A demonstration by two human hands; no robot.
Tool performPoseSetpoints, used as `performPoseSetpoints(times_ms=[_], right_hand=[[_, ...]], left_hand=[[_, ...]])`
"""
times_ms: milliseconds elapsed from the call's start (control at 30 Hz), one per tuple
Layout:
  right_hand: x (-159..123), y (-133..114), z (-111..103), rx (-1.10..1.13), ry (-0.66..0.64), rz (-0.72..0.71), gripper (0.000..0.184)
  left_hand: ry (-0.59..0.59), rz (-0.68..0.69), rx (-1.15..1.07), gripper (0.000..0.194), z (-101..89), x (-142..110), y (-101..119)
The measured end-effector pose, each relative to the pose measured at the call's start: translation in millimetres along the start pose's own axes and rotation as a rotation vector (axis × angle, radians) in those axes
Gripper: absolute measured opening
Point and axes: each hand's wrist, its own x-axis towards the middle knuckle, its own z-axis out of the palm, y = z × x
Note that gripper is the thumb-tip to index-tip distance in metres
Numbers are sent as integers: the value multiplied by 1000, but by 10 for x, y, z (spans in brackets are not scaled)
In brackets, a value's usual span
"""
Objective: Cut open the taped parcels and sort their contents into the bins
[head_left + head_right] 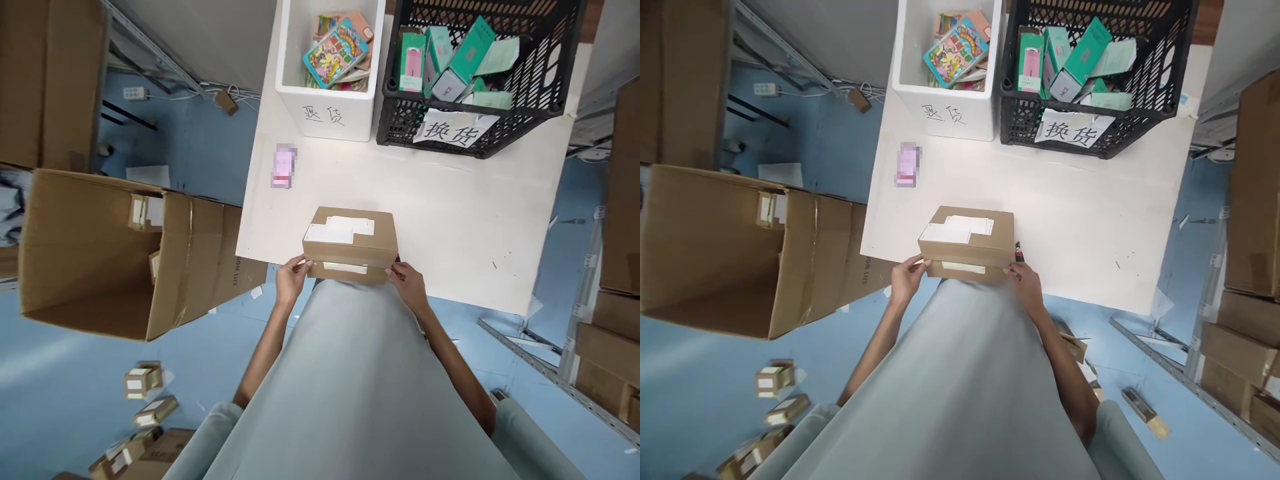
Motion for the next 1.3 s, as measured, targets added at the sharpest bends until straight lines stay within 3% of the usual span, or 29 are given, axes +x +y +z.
performPoseSetpoints(times_ms=[133, 300, 433, 500, 633, 767, 900, 1033, 1133, 1233, 1300], right_hand=[[42, 18, 41, 9, 48, -43, 58], [465, 153, 21, 31, 101, -66, 58], [634, 470, 54, -379, 38, 183, 41], [601, 627, 114, -580, -35, 264, 45], [451, 811, 123, -687, -39, 316, 41], [324, 922, -239, -471, 121, 436, 38], [168, 1009, -795, -238, 339, 361, 29], [-5, 843, -1273, -121, 443, 208, 40], [-81, 515, -1508, -257, 445, 121, 50], [-89, 108, -1582, -494, 354, -42, 60], [-63, -163, -1529, -652, 211, -182, 61]], left_hand=[[15, 45, -72, 60, 127, -60, -20], [2, 142, -49, 60, 172, 208, 210], [19, 169, 24, 49, 172, 456, 359], [25, 171, 80, 43, 177, 553, 407], [-39, 171, 134, 35, 241, 644, 491], [-130, 214, 139, 31, 457, 582, 600], [-255, 282, 161, 25, 850, 390, 711], [-357, 243, 118, 21, 1265, 122, 749], [-352, 246, 29, 28, 1465, -32, 726], [-295, 366, -44, 38, 1548, -70, 690], [-300, 432, -60, 33, 1566, -42, 670]])
